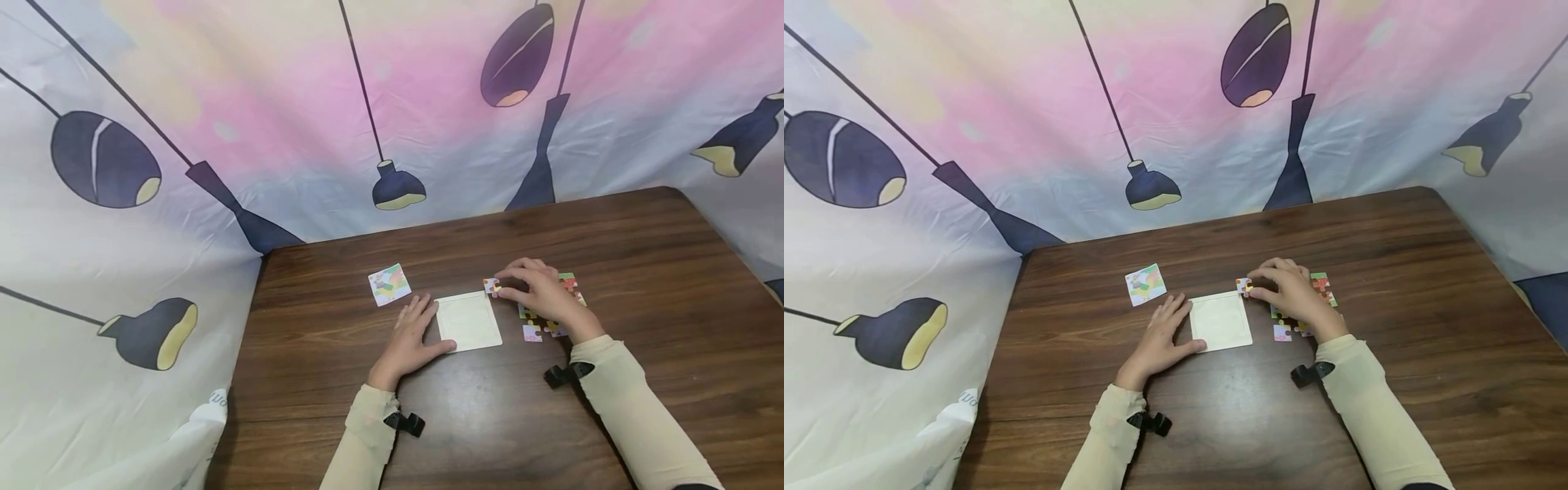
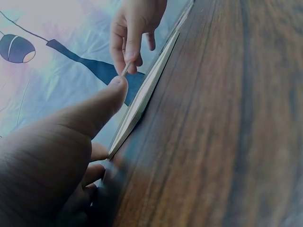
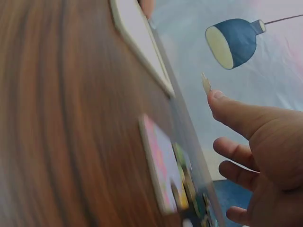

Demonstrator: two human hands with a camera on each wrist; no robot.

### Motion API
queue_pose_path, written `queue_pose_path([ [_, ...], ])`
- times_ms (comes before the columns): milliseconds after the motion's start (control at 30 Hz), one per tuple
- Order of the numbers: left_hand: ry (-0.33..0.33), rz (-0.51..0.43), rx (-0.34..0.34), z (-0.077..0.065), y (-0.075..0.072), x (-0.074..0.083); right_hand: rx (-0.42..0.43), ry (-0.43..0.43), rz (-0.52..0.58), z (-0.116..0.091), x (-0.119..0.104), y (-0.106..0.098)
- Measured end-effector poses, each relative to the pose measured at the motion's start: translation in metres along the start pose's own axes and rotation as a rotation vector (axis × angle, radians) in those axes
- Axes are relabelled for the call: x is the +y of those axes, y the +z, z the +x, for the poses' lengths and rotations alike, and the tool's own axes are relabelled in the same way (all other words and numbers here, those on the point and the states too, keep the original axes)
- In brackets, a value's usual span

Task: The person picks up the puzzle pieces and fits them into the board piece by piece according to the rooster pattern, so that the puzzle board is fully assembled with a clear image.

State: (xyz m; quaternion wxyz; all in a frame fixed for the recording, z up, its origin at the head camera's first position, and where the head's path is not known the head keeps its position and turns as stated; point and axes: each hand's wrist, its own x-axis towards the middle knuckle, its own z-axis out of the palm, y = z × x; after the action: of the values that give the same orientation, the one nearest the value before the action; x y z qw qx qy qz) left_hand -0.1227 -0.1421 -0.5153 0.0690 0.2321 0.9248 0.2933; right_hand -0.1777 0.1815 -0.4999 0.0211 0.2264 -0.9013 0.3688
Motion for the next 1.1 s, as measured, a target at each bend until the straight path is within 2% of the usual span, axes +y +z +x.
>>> queue_pose_path([
  [133, 0.008, 0.001, 0.005, 0.000, 0.000, 0.000, 0.011, -0.017, 0.030, 0.002, -0.005, 0.008],
  [333, 0.023, 0.005, 0.000, 0.001, 0.001, -0.001, -0.020, -0.020, 0.050, 0.006, -0.014, 0.019],
  [667, 0.001, 0.002, 0.022, -0.003, 0.001, 0.000, -0.067, -0.075, 0.000, 0.011, -0.031, 0.039],
  [1100, 0.012, 0.014, 0.021, -0.002, 0.002, 0.000, -0.088, -0.041, -0.001, 0.015, -0.044, 0.056],
])
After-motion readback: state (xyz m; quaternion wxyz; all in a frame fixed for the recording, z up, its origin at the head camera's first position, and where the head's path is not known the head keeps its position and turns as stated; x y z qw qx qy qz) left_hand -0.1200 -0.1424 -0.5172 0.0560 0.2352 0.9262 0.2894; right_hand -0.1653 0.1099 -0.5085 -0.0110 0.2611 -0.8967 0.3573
